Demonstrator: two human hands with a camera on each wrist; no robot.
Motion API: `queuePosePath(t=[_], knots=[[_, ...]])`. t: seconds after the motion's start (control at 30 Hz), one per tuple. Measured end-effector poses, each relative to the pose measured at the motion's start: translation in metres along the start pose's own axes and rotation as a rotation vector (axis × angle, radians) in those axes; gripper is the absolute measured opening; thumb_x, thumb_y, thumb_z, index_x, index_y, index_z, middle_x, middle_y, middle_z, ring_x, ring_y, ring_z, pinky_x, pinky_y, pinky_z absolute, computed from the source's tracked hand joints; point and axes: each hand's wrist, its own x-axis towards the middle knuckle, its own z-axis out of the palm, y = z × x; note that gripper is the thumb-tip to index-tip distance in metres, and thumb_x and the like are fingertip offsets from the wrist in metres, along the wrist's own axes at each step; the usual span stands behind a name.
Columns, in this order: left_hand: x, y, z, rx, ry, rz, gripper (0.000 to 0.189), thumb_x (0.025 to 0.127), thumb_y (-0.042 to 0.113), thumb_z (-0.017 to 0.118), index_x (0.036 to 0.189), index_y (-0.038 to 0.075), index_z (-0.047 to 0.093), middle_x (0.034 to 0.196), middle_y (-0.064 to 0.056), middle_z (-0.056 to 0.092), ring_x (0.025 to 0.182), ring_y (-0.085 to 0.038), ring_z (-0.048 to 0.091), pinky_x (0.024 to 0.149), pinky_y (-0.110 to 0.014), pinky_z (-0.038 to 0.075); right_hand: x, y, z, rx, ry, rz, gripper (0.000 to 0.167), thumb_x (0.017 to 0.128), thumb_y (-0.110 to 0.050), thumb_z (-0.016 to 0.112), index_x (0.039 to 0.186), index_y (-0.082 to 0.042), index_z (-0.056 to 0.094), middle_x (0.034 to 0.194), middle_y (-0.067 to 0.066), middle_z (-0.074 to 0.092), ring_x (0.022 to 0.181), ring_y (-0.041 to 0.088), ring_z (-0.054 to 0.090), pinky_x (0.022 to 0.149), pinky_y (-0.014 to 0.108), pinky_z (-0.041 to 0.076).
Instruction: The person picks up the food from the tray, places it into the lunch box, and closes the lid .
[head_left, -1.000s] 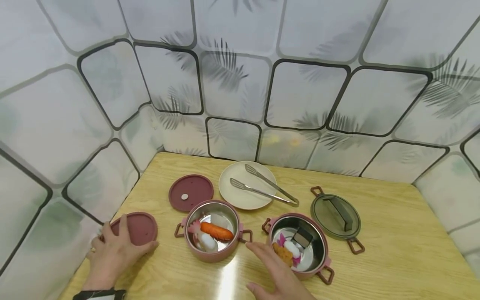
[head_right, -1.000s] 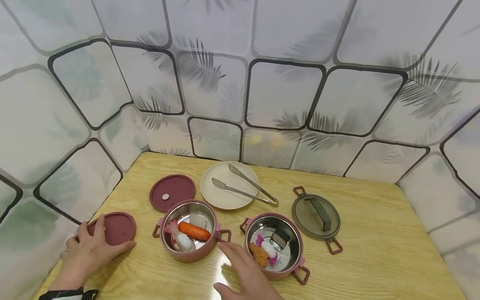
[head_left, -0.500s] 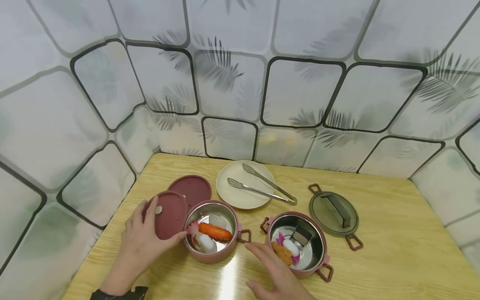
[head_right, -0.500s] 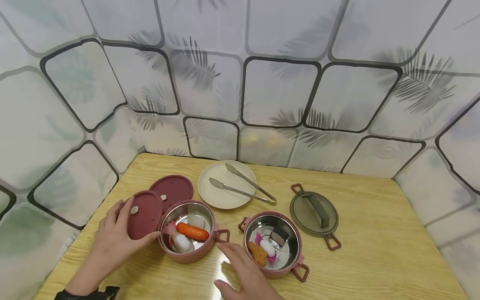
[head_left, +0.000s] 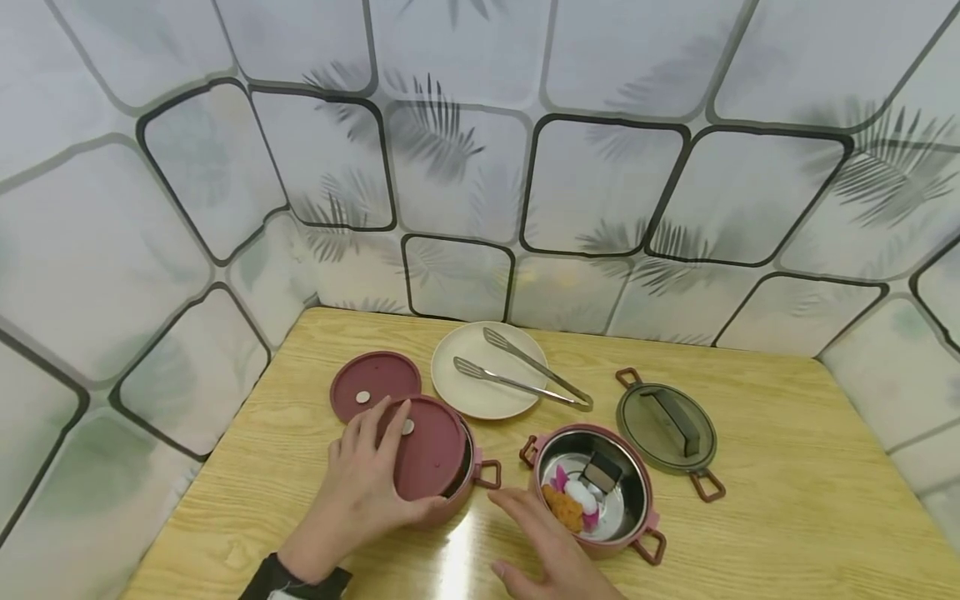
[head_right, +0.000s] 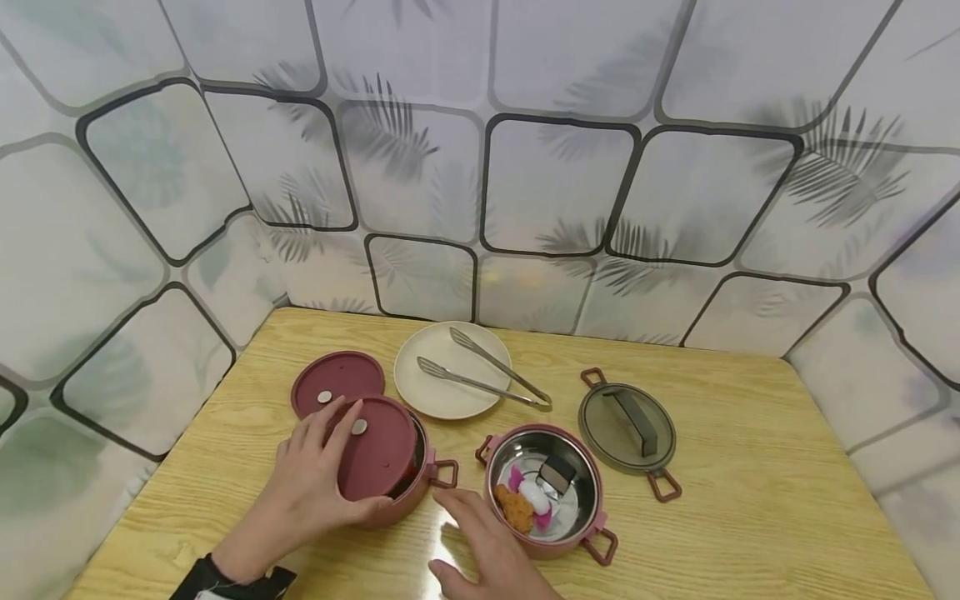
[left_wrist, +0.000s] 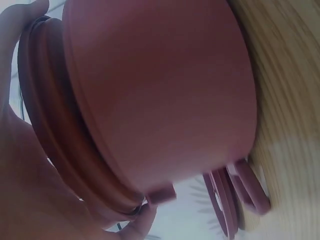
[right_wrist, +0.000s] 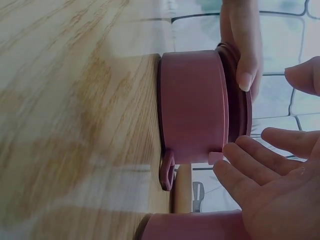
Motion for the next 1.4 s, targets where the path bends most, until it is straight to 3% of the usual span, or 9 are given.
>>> queuePosePath(t=[0.23, 0.53, 0.87, 0.97, 1.07, 1.17, 1.27, 1.4], knots=[[0.001, 0.004, 0.008, 0.029, 0.014, 0.010, 0.126, 0.053, 0.077, 0.078, 0.153, 0.014, 0.035, 0.151, -0.018, 0.037, 0.136, -0.045, 0.034, 0.099, -0.063, 0.036, 0.000, 0.003, 0.003, -0.018, -0.001, -0.014, 0.068, 0.087, -0.015, 0.073, 0.148, -0.016, 0.043, 0.137, 0.008, 0.056, 0.125, 0.019, 0.056, 0.100, 0.036, 0.052], [-0.001, 0.006, 0.017, -0.007, 0.014, 0.020, 0.127, 0.052, 0.072, 0.083, 0.152, 0.010, 0.037, 0.148, -0.021, 0.039, 0.137, -0.047, 0.033, 0.103, -0.064, 0.032, -0.001, 0.006, 0.008, -0.041, 0.027, -0.083, 0.066, 0.088, -0.016, 0.072, 0.147, -0.012, 0.044, 0.135, 0.011, 0.057, 0.125, 0.020, 0.056, 0.101, 0.035, 0.051], [-0.001, 0.004, 0.018, -0.020, 0.006, -0.001, 0.134, 0.049, 0.075, 0.082, 0.155, 0.011, 0.032, 0.151, -0.027, 0.033, 0.138, -0.045, 0.032, 0.107, -0.063, 0.032, 0.005, 0.000, 0.008, -0.072, 0.022, -0.058, 0.061, 0.092, -0.020, 0.069, 0.147, -0.012, 0.044, 0.138, 0.009, 0.056, 0.124, 0.021, 0.056, 0.102, 0.041, 0.051], [-0.001, 0.003, 0.019, -0.019, 0.000, -0.006, 0.136, 0.048, 0.078, 0.081, 0.155, 0.008, 0.032, 0.152, -0.029, 0.032, 0.139, -0.045, 0.033, 0.108, -0.063, 0.034, 0.015, -0.006, 0.009, -0.073, -0.003, -0.005, 0.058, 0.096, -0.025, 0.065, 0.148, -0.011, 0.044, 0.143, 0.008, 0.052, 0.128, 0.023, 0.054, 0.102, 0.045, 0.051], [0.000, 0.002, 0.020, 0.007, 0.007, -0.001, 0.138, 0.048, 0.082, 0.078, 0.154, 0.006, 0.034, 0.152, -0.029, 0.033, 0.138, -0.045, 0.035, 0.108, -0.062, 0.035, 0.029, -0.016, 0.010, -0.081, -0.043, 0.118, 0.059, 0.098, -0.031, 0.061, 0.150, -0.011, 0.041, 0.151, 0.008, 0.045, 0.138, 0.023, 0.046, 0.108, 0.053, 0.044], [0.001, 0.000, 0.023, 0.042, 0.040, 0.023, 0.135, 0.049, 0.081, 0.077, 0.152, 0.003, 0.037, 0.150, -0.029, 0.037, 0.135, -0.045, 0.039, 0.107, -0.060, 0.037, 0.049, -0.023, 0.014, -0.128, -0.053, 0.204, 0.062, 0.099, -0.034, 0.059, 0.152, -0.009, 0.038, 0.158, 0.008, 0.036, 0.146, 0.023, 0.035, 0.113, 0.052, 0.038], [0.001, -0.001, 0.026, 0.074, 0.089, 0.049, 0.129, 0.052, 0.076, 0.077, 0.149, 0.000, 0.040, 0.146, -0.029, 0.041, 0.131, -0.044, 0.043, 0.104, -0.058, 0.040, 0.073, -0.025, 0.020, -0.247, -0.032, 0.205, 0.064, 0.099, -0.033, 0.057, 0.152, -0.001, 0.036, 0.159, 0.013, 0.033, 0.149, 0.027, 0.029, 0.119, 0.050, 0.031], [0.001, -0.002, 0.028, 0.093, 0.135, 0.065, 0.127, 0.052, 0.074, 0.077, 0.147, -0.002, 0.042, 0.142, -0.027, 0.046, 0.128, -0.043, 0.047, 0.101, -0.056, 0.044, 0.103, -0.018, 0.036, -0.433, -0.027, 0.175, 0.062, 0.100, -0.028, 0.052, 0.148, 0.008, 0.037, 0.157, 0.022, 0.033, 0.148, 0.035, 0.030, 0.120, 0.047, 0.030]])
